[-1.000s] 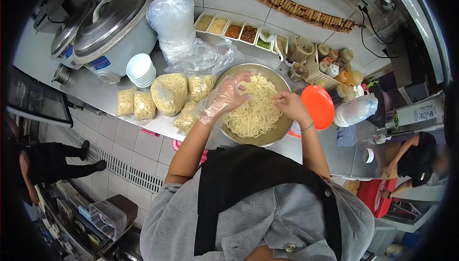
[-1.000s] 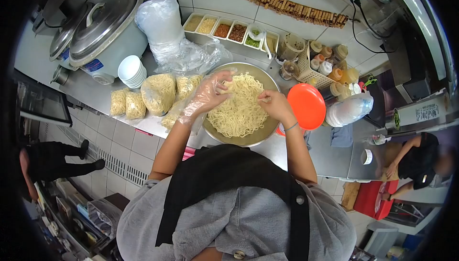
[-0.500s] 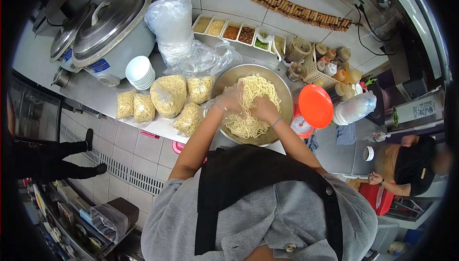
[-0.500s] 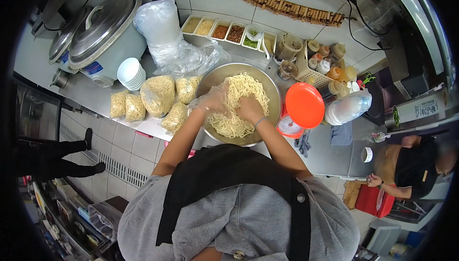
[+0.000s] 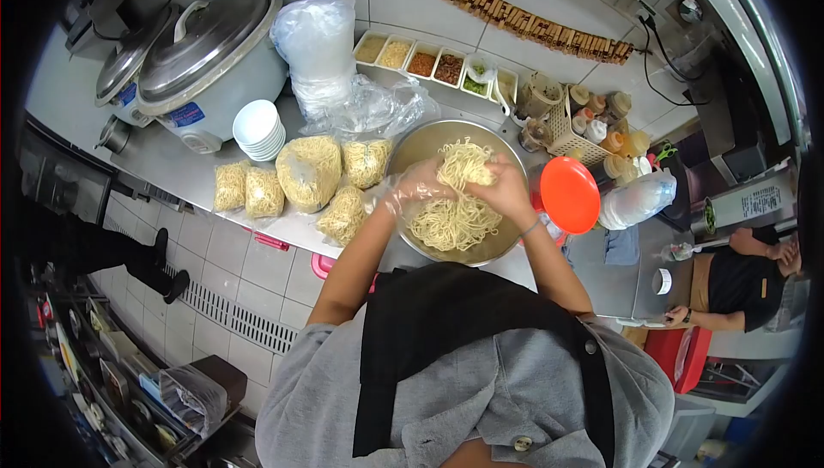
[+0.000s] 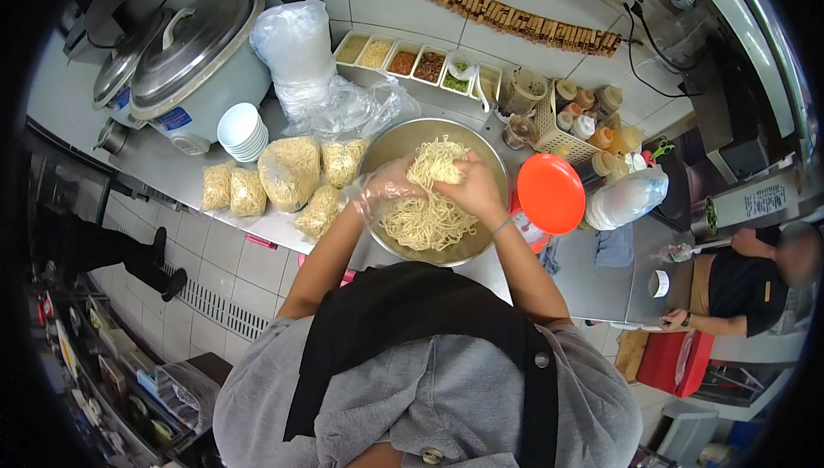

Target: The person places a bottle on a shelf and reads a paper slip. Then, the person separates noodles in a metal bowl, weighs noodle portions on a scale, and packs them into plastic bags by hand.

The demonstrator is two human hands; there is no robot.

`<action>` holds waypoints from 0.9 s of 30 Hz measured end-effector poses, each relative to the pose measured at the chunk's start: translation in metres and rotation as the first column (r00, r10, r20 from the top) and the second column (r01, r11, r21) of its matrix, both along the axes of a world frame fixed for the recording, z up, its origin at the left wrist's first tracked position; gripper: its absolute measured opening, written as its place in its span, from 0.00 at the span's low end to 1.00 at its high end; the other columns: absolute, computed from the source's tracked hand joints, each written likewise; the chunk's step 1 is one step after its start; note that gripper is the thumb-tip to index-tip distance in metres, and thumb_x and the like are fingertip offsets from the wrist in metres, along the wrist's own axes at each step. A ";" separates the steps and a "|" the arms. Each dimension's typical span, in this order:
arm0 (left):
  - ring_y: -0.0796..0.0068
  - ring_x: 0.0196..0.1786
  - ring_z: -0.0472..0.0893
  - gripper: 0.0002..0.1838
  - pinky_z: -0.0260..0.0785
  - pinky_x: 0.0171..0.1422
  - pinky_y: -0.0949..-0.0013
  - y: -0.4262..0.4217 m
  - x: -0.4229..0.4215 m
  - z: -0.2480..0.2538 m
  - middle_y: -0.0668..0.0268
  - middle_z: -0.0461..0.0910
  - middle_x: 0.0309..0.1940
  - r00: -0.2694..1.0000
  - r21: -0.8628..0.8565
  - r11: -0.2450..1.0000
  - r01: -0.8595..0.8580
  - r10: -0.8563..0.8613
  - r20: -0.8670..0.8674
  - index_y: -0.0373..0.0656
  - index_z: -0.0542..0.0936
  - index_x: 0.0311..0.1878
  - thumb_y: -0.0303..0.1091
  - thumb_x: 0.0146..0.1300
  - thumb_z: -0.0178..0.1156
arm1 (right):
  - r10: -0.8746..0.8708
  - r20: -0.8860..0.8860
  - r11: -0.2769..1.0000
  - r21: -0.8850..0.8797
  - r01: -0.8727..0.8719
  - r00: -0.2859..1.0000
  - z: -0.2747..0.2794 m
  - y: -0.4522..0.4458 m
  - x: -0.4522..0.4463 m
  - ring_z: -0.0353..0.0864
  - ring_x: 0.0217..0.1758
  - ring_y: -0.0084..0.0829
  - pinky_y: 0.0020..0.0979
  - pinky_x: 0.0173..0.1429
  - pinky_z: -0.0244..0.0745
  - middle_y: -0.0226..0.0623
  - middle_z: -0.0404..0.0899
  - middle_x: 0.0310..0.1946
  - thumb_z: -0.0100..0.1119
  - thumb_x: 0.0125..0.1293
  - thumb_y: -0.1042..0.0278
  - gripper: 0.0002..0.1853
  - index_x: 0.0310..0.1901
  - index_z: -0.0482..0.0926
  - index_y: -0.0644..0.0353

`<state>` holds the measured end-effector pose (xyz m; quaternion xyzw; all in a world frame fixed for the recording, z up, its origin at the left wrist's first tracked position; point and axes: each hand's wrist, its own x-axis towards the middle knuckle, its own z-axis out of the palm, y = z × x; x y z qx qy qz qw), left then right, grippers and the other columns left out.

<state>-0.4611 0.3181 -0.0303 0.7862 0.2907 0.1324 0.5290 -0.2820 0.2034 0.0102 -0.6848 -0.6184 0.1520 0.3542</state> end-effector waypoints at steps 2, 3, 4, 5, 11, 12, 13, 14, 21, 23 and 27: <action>0.59 0.55 0.77 0.52 0.66 0.60 0.64 -0.013 0.003 0.029 0.52 0.77 0.51 0.998 0.073 0.996 -0.048 0.045 0.042 0.37 0.62 0.66 0.40 0.34 0.75 | 0.034 -0.068 0.999 0.030 -0.032 0.997 0.047 -0.002 -0.004 0.74 0.48 0.42 0.35 0.54 0.69 0.45 0.74 0.42 0.74 0.44 0.59 0.21 0.37 0.82 0.65; 0.59 0.55 0.77 0.52 0.66 0.60 0.64 -0.018 0.001 0.046 0.52 0.77 0.51 0.999 0.074 0.997 -0.032 0.029 0.034 0.37 0.62 0.66 0.40 0.34 0.75 | 0.077 -0.133 0.996 0.057 -0.070 0.988 0.072 -0.006 -0.006 0.73 0.49 0.41 0.34 0.55 0.68 0.44 0.73 0.42 0.74 0.44 0.61 0.21 0.38 0.81 0.65; 0.60 0.55 0.77 0.52 0.66 0.61 0.64 -0.024 -0.002 0.062 0.52 0.76 0.52 0.977 0.099 0.994 -0.045 0.023 0.213 0.37 0.60 0.67 0.39 0.36 0.75 | 0.061 -0.142 0.997 0.054 -0.054 0.988 0.086 -0.009 -0.006 0.73 0.49 0.41 0.34 0.55 0.68 0.44 0.73 0.42 0.74 0.44 0.61 0.21 0.38 0.81 0.65; 0.60 0.56 0.77 0.51 0.66 0.62 0.64 -0.030 -0.003 0.074 0.52 0.76 0.54 0.922 0.118 0.991 -0.064 0.014 0.386 0.37 0.59 0.68 0.37 0.39 0.74 | 0.090 -0.137 0.993 0.084 -0.079 0.987 0.098 -0.012 -0.003 0.72 0.50 0.41 0.33 0.56 0.68 0.44 0.73 0.44 0.74 0.44 0.63 0.23 0.41 0.79 0.66; 0.67 0.66 0.67 0.44 0.62 0.66 0.65 -0.040 -0.005 0.072 0.62 0.69 0.62 0.753 -0.108 0.992 0.057 0.029 0.658 0.40 0.59 0.68 0.24 0.47 0.69 | 0.072 -0.207 0.990 -0.101 -0.095 0.976 0.073 -0.019 0.021 0.71 0.56 0.40 0.34 0.61 0.65 0.44 0.71 0.51 0.73 0.45 0.65 0.35 0.55 0.69 0.68; 0.67 0.66 0.67 0.44 0.62 0.66 0.65 -0.039 -0.004 0.068 0.62 0.69 0.62 0.751 -0.106 0.993 0.052 0.031 0.659 0.40 0.59 0.68 0.24 0.47 0.69 | 0.073 -0.202 0.993 -0.075 -0.090 0.977 0.069 -0.022 0.013 0.69 0.59 0.38 0.32 0.63 0.63 0.43 0.69 0.55 0.72 0.47 0.68 0.35 0.58 0.68 0.66; 0.70 0.62 0.70 0.40 0.65 0.63 0.67 -0.039 -0.001 0.064 0.60 0.72 0.58 0.784 -0.048 0.999 0.016 0.018 0.620 0.38 0.63 0.65 0.24 0.46 0.67 | 0.074 -0.198 0.995 -0.048 -0.085 0.977 0.064 -0.024 0.005 0.67 0.63 0.35 0.30 0.66 0.60 0.42 0.67 0.59 0.71 0.48 0.71 0.35 0.60 0.66 0.63; 0.73 0.58 0.73 0.36 0.68 0.59 0.69 -0.039 0.001 0.062 0.58 0.75 0.54 0.817 0.009 1.000 -0.018 0.009 0.577 0.37 0.67 0.63 0.23 0.45 0.65 | 0.096 -0.321 0.985 -0.104 -0.136 0.942 0.059 -0.026 0.000 0.63 0.68 0.37 0.33 0.69 0.58 0.45 0.64 0.64 0.71 0.48 0.69 0.40 0.64 0.64 0.63; 0.63 0.59 0.74 0.40 0.69 0.60 0.68 -0.038 0.000 0.062 0.56 0.71 0.60 0.849 0.041 0.999 -0.020 -0.005 0.528 0.42 0.66 0.64 0.22 0.42 0.64 | 0.137 -0.269 0.976 -0.125 -0.176 0.953 0.027 -0.018 -0.013 0.79 0.51 0.39 0.33 0.56 0.71 0.44 0.79 0.47 0.72 0.49 0.65 0.32 0.56 0.69 0.64; 0.62 0.61 0.73 0.42 0.68 0.62 0.66 -0.035 -0.008 0.068 0.55 0.68 0.62 0.871 0.001 1.000 -0.030 0.026 0.491 0.42 0.64 0.66 0.25 0.42 0.67 | 0.119 -0.298 0.989 -0.044 -0.138 0.947 0.033 -0.017 -0.013 0.80 0.48 0.36 0.31 0.53 0.72 0.41 0.80 0.44 0.71 0.50 0.67 0.29 0.54 0.70 0.64; 0.59 0.66 0.67 0.52 0.60 0.69 0.62 -0.033 -0.012 0.067 0.52 0.64 0.66 0.892 0.128 0.992 -0.010 -0.049 0.449 0.40 0.59 0.69 0.38 0.40 0.76 | 0.144 -0.521 0.982 0.183 -0.054 0.841 0.054 -0.013 -0.011 0.79 0.45 0.26 0.26 0.49 0.73 0.36 0.80 0.42 0.66 0.53 0.74 0.25 0.53 0.71 0.65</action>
